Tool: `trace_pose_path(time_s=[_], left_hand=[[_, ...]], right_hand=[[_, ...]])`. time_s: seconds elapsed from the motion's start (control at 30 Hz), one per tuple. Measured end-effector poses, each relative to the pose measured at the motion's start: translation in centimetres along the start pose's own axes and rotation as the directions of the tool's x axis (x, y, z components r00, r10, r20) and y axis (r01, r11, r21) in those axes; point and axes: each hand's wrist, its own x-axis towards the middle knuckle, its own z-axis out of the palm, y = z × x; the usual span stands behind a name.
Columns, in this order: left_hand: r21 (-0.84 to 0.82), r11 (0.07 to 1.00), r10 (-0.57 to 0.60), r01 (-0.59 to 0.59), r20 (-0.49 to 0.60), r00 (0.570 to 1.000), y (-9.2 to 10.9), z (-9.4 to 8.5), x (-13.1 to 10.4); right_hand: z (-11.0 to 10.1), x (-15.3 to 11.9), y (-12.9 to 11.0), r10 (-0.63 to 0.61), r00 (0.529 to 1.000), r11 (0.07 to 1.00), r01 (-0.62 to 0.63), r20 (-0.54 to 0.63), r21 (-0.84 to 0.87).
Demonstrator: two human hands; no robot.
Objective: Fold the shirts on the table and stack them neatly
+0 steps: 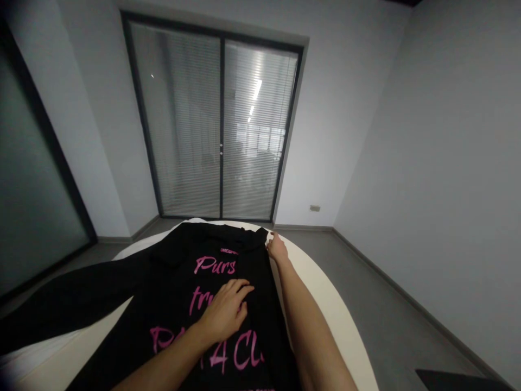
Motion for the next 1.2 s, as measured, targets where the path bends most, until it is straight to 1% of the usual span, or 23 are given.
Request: trace_pose_path(time_s=[0.13,0.27,0.37,0.53,0.57,0.63,0.73,0.8,0.9,0.97,1.1,1.2], left_hand=[[-0.032,0.999,-0.001,0.001,0.012,1.000,0.0,-0.1,0.2],[-0.044,0.999,-0.006,0.006,0.013,1.000,-0.1,0.0,0.3],[-0.051,0.999,-0.012,0.013,0.008,1.000,-0.1,0.1,0.3],[-0.076,0.997,0.003,-0.002,0.004,1.000,-0.2,0.1,0.3],[-0.086,0.996,0.007,-0.006,0.008,1.000,-0.2,0.1,0.3],[-0.117,0.993,-0.003,0.005,0.023,1.000,-0.3,0.0,0.3],[-0.166,0.984,-0.065,0.069,0.031,0.997,-0.5,-0.1,0.5],[-0.180,0.979,-0.095,0.097,0.019,0.995,-0.6,-0.2,0.6],[-0.172,0.981,-0.084,0.086,0.022,0.996,-0.6,-0.3,0.8],[-0.161,0.984,-0.073,0.079,0.042,0.996,-0.6,-0.4,0.7],[-0.143,0.987,-0.060,0.066,0.043,0.997,-0.6,-0.4,0.5],[-0.152,0.988,-0.008,0.010,0.013,1.000,-0.7,-0.3,0.5]], right_hand=[[0.8,2.1,-0.3,-0.018,1.000,1.000,0.017,0.023,0.015],[1.6,3.5,-1.0,-0.014,1.000,1.000,0.013,0.019,0.014],[1.6,4.3,-1.6,0.020,0.999,1.000,-0.020,-0.025,-0.005],[0.4,5.9,-3.2,0.105,0.982,0.994,-0.108,-0.158,-0.014],[0.3,6.2,-3.7,0.105,0.979,0.994,-0.108,-0.176,-0.008],[0.3,6.6,-4.6,0.067,0.981,0.998,-0.068,-0.183,0.002],[1.2,6.5,-5.6,-0.037,0.989,0.999,0.038,-0.144,0.007],[1.8,5.9,-5.8,-0.067,0.990,0.998,0.068,-0.127,-0.002],[2.7,4.6,-5.6,-0.023,0.994,0.999,0.020,-0.109,-0.024],[3.2,3.9,-5.5,0.007,0.997,0.999,-0.010,-0.075,-0.041],[4.1,3.1,-5.9,-0.010,1.000,0.997,0.010,-0.003,-0.074],[4.4,3.0,-6.4,0.009,0.999,0.996,-0.013,-0.049,-0.092]])
